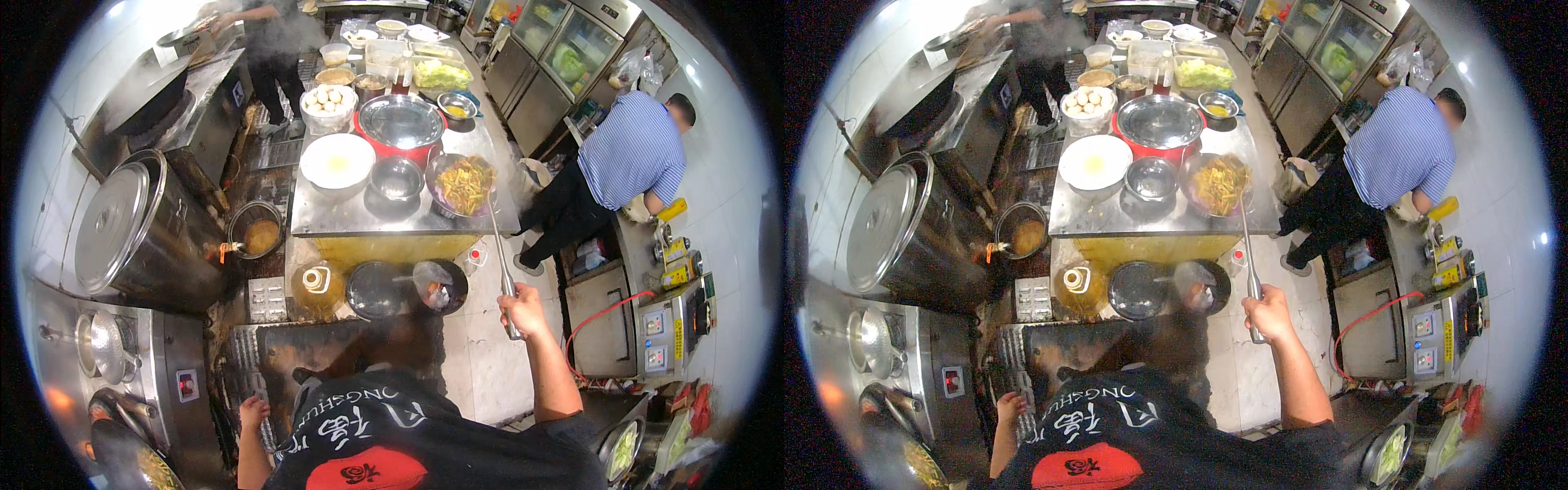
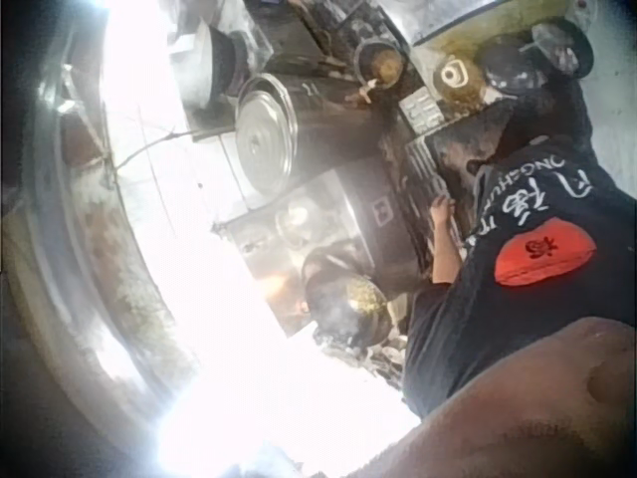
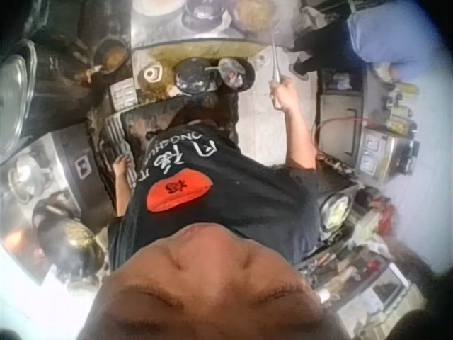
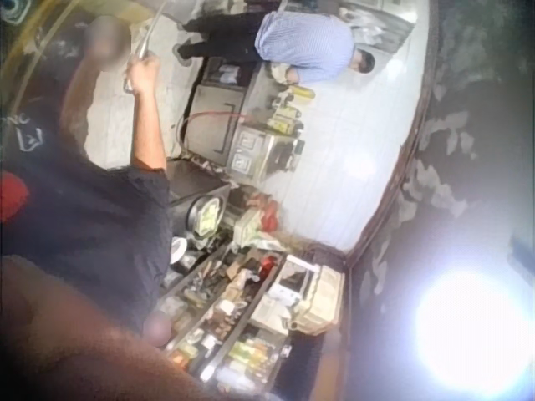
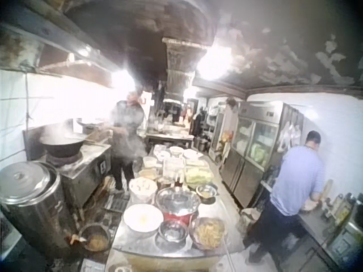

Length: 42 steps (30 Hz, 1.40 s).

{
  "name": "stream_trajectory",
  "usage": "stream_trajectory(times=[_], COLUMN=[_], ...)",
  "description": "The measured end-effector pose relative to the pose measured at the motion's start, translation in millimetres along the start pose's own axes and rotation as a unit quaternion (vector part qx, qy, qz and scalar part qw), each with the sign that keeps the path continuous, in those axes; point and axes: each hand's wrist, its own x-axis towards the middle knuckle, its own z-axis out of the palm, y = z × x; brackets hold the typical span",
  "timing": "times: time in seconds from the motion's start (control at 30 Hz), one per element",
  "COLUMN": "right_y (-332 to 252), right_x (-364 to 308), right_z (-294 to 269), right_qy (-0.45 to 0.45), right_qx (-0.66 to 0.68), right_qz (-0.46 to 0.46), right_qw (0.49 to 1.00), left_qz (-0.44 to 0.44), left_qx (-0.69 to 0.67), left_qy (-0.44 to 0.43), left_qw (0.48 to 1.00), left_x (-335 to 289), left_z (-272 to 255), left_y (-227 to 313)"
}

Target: The person stir-fries noodles in a wok over a high flame, adding seasonings and vegetables from nearby containers. They use a ladle to toss the noodles and incorporate ingredients, then transfer the cooked noodles into a serving bowl.

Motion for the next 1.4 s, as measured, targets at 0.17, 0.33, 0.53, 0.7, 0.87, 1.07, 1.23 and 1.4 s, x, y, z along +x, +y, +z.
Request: stream_trajectory(times=[0.17, 0.33, 0.53, 0.7, 0.87, 1.07, 1.23, 1.4], right_y=[6.5, 18.2, 31.3, 19.9, 19.9, 39.7, 50.5, 22.9], right_x=[1.2, 2.9, 15.1, 10.8, 5.0, 11.0, 14.2, 4.1], right_z=[3.6, 3.4, -2.0, -15.0, -15.7, -39.6, -51.2, -9.0], right_qy=[0.031, 0.051, 0.12, 0.1, 0.133, 0.177, 0.218, 0.025], right_qx=[-0.12, -0.176, -0.287, -0.223, -0.307, -0.538, -0.556, -0.126], right_qz=[-0.053, -0.078, -0.122, -0.057, -0.164, -0.149, -0.186, -0.119], right_qw=[0.991, 0.98, 0.942, 0.968, 0.928, 0.81, 0.78, 0.985], left_qz=[-0.017, -0.044, -0.043, -0.035, -0.015, -0.013, -0.045, -0.043], left_qx=[0.04, 0.024, 0.022, 0.01, 0.031, 0.08, 0.046, -0.064], left_qy=[-0.005, 0.013, 0.015, -0.006, -0.017, -0.02, -0.031, 0.018], left_qw=[0.999, 0.999, 0.999, 0.999, 0.999, 0.996, 0.997, 0.997], left_x=[-8.1, -14.1, -16.0, -7.4, 0.6, 0.2, -10.1, -31.3], left_z=[-13.2, -20.7, -21.1, -12.9, -6.3, -0.3, -1.0, -13.4], left_y=[-18.6, -31.2, -34.7, -33.7, -31.9, -20.3, -13.3, -40.4])
